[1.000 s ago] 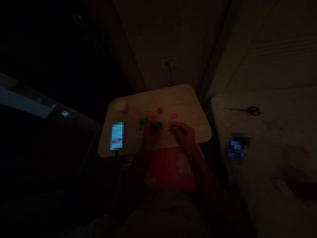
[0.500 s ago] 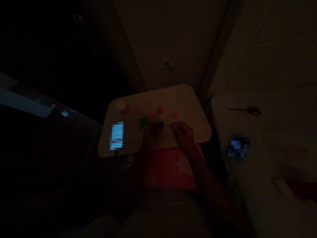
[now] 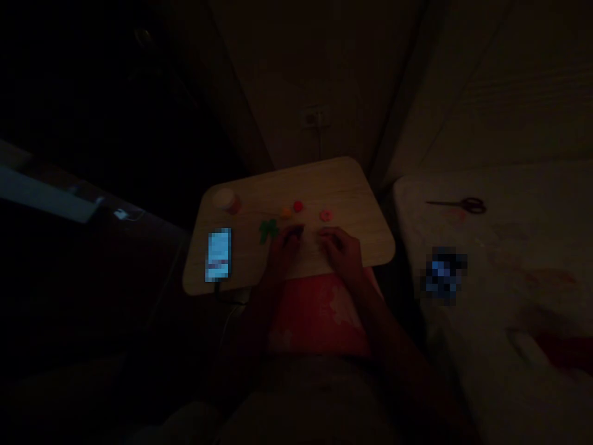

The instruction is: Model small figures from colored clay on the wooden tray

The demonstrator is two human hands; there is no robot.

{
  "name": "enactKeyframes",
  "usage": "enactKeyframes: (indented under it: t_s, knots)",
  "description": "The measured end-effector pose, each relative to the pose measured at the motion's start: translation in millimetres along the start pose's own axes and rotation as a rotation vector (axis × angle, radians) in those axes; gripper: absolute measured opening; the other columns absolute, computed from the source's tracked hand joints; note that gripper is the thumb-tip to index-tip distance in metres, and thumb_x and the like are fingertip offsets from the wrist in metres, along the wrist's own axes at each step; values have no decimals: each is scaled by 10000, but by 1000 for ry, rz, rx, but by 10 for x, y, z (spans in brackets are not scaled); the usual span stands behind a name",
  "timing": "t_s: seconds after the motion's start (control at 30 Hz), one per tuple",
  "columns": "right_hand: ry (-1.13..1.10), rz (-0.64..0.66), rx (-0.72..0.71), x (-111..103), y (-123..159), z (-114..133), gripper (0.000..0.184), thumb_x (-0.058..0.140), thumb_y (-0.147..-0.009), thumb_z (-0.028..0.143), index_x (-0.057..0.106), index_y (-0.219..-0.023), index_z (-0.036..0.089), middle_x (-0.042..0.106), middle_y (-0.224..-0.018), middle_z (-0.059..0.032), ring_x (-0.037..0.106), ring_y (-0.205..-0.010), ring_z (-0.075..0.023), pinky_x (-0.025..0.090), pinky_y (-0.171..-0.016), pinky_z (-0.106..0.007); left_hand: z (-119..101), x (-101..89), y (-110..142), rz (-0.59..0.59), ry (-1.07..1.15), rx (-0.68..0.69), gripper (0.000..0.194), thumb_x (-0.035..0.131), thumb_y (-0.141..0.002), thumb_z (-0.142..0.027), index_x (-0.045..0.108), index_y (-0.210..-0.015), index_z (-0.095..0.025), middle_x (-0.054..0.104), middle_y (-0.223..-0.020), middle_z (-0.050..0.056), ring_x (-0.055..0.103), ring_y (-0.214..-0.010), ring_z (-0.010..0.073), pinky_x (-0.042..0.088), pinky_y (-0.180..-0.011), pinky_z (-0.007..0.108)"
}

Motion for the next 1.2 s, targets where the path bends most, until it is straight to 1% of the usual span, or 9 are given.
enactKeyframes:
  t_s: [0.1,0.2,0.33,0.43,0.57,0.77,0.9,1.07,1.2]
  knots:
    - [2,-30,-30,-4,5,26,192,720,-830,359,748,-956,217,729,-801,-31,664,-674,-166,549,-636,-297,17,-4,7,15,67,-48,450,702,-848,-520,726,-1178,-215,721,-1185,100,671,-962,204,533,-758,282]
    - [2,-27,-61,-11,6,48,223,688,-870,372,765,-1012,218,757,-873,-51,696,-745,-183,573,-714,-328,42,-6,13,1,150,-101,475,713,-821,-523,723,-1184,-217,707,-1250,102,680,-982,213,531,-712,270]
    - [-32,-17,-40,-7,4,44,234,670,-888,383,767,-1013,211,765,-879,-58,702,-729,-182,577,-709,-331,54,-4,11,-1,114,-90,451,744,-803,-489,713,-1149,-202,739,-1149,100,673,-967,212,523,-723,272]
    - [-39,-23,-4,-3,1,16,224,725,-843,378,745,-992,212,763,-869,-51,705,-730,-184,575,-689,-320,59,-3,-6,9,76,-47,416,734,-818,-507,691,-1100,-203,744,-1067,83,643,-823,170,496,-671,265]
    - [-34,-13,-17,-10,-8,-6,216,737,-836,380,711,-982,223,753,-880,-40,700,-742,-175,571,-701,-311,74,-5,-37,15,144,11,452,692,-840,-594,640,-1083,-217,713,-1002,60,534,-636,106,455,-605,257]
    - [-5,18,-26,-12,-9,-13,214,715,-853,398,714,-983,226,743,-867,-40,687,-758,-182,562,-691,-311,142,-28,-41,6,142,-41,552,697,-786,-700,643,-1099,-248,656,-913,33,517,-643,111,442,-586,252]
    - [2,18,-26,-14,-7,-24,213,712,-855,397,719,-976,222,738,-847,-36,681,-750,-181,556,-693,-312,163,-44,-32,-13,131,-20,501,686,-819,-665,658,-1098,-250,603,-816,5,523,-650,115,456,-609,251]
    - [12,37,-36,-12,-10,9,213,701,-865,388,722,-989,216,739,-825,-29,675,-732,-173,544,-696,-306,136,-42,-34,-19,76,-29,430,711,-829,-564,664,-1104,-236,619,-889,29,553,-734,146,463,-670,278]
    - [4,37,-24,-6,-12,21,196,706,-857,372,721,-971,214,739,-828,-31,677,-729,-172,539,-686,-299,119,-19,-38,9,81,-37,482,719,-797,-608,647,-1061,-212,605,-826,26,535,-701,150,445,-666,293]
Point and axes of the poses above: each hand's wrist, its own y-axis away from the middle knuckle, its own x-axis out of the palm, z = x × y, the point moved 2 cm from there along -y, towards the middle knuckle
